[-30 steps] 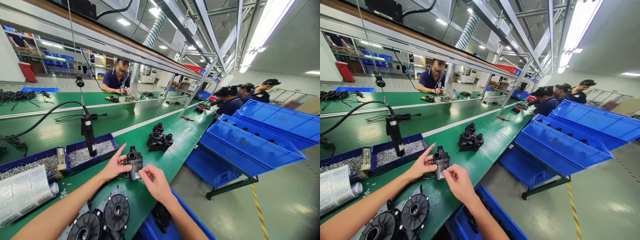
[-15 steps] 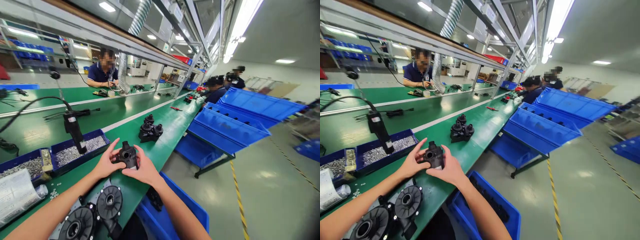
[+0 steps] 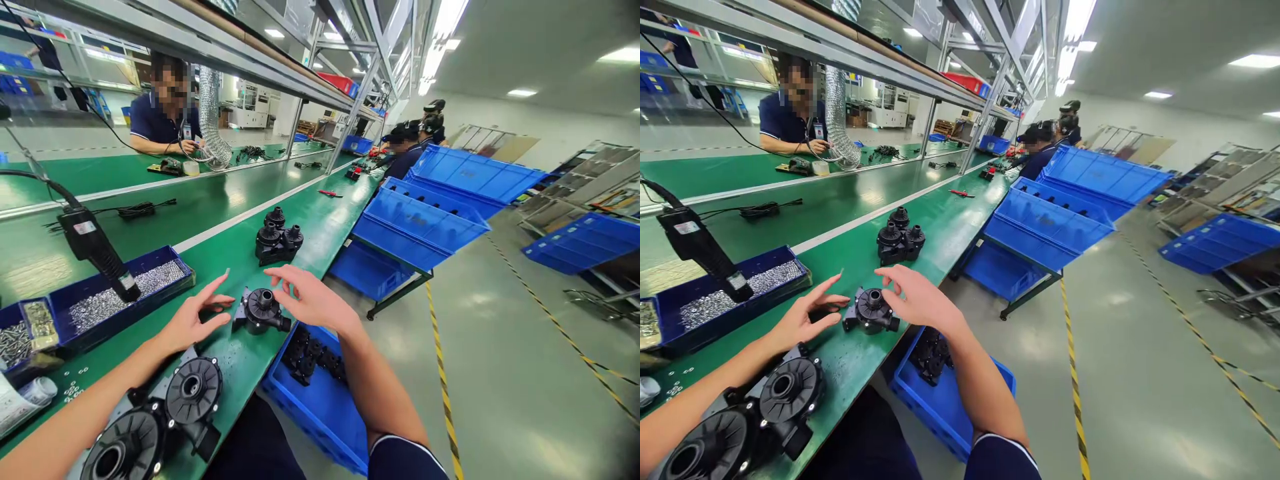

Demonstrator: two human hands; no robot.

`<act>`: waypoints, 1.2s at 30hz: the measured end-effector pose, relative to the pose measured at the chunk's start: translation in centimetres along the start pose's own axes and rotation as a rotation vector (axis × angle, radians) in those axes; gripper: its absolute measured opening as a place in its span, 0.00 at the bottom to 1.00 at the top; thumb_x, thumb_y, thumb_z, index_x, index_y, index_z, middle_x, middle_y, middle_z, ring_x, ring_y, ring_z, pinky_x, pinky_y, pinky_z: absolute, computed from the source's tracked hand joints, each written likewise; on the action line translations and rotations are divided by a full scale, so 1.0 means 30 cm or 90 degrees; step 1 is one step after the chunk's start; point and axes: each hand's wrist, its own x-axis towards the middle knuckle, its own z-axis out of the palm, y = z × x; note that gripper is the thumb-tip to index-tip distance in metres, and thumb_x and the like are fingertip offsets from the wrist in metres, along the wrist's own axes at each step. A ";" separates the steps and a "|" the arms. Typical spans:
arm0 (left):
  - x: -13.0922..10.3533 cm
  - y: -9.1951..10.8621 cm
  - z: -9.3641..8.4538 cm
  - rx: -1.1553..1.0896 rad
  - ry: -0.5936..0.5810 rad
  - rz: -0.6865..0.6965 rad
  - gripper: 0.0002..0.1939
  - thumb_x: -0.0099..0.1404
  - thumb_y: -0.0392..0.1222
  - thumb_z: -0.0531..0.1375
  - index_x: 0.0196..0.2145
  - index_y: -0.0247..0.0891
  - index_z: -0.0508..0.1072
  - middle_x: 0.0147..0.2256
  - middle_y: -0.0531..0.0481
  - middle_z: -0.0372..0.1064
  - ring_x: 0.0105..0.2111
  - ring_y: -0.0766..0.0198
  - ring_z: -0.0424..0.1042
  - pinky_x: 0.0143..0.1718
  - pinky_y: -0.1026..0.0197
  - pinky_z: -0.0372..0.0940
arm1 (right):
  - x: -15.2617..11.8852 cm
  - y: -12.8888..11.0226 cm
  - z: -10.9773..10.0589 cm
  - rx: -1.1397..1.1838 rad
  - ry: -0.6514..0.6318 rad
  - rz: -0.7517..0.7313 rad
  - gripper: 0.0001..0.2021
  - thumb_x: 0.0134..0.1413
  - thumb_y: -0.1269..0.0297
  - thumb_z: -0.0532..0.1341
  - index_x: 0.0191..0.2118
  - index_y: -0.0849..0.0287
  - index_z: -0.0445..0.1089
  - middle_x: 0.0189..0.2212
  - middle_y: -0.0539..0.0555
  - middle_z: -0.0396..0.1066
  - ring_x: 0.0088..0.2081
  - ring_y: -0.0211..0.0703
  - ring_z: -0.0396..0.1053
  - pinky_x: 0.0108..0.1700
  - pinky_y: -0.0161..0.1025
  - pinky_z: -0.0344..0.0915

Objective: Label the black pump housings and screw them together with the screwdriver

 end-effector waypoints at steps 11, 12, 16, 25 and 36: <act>-0.003 0.020 -0.002 0.041 0.021 0.003 0.39 0.74 0.53 0.65 0.75 0.38 0.58 0.50 0.41 0.82 0.47 0.53 0.83 0.57 0.50 0.76 | 0.027 -0.180 0.129 -0.086 0.036 -0.052 0.15 0.67 0.52 0.71 0.34 0.58 0.77 0.31 0.54 0.80 0.32 0.46 0.75 0.32 0.39 0.54; -0.005 0.014 -0.005 0.052 0.022 0.002 0.39 0.75 0.54 0.64 0.75 0.39 0.57 0.51 0.41 0.81 0.47 0.53 0.82 0.57 0.51 0.75 | 0.016 -0.174 0.129 -0.088 0.046 -0.040 0.14 0.66 0.52 0.71 0.35 0.58 0.78 0.32 0.54 0.81 0.32 0.46 0.75 0.33 0.39 0.55; -0.010 -0.024 -0.023 0.152 0.048 0.009 0.38 0.75 0.55 0.64 0.75 0.42 0.58 0.51 0.44 0.81 0.46 0.54 0.82 0.54 0.55 0.75 | -0.137 -0.099 0.029 -0.082 0.099 0.070 0.10 0.70 0.55 0.68 0.38 0.54 0.80 0.27 0.48 0.78 0.28 0.41 0.72 0.33 0.38 0.61; 0.011 -0.037 -0.033 0.350 -0.014 0.099 0.29 0.82 0.51 0.55 0.76 0.49 0.59 0.50 0.45 0.78 0.46 0.55 0.78 0.50 0.56 0.72 | -0.716 0.331 0.106 -0.208 -0.019 0.476 0.14 0.76 0.56 0.61 0.47 0.59 0.80 0.35 0.57 0.79 0.36 0.51 0.78 0.42 0.45 0.72; 0.018 -0.054 -0.026 0.373 -0.014 0.114 0.29 0.82 0.46 0.56 0.76 0.53 0.55 0.50 0.47 0.75 0.47 0.57 0.75 0.50 0.57 0.70 | -0.912 0.741 0.684 -0.132 -0.343 0.658 0.13 0.72 0.60 0.70 0.56 0.58 0.75 0.54 0.58 0.76 0.52 0.53 0.78 0.53 0.51 0.78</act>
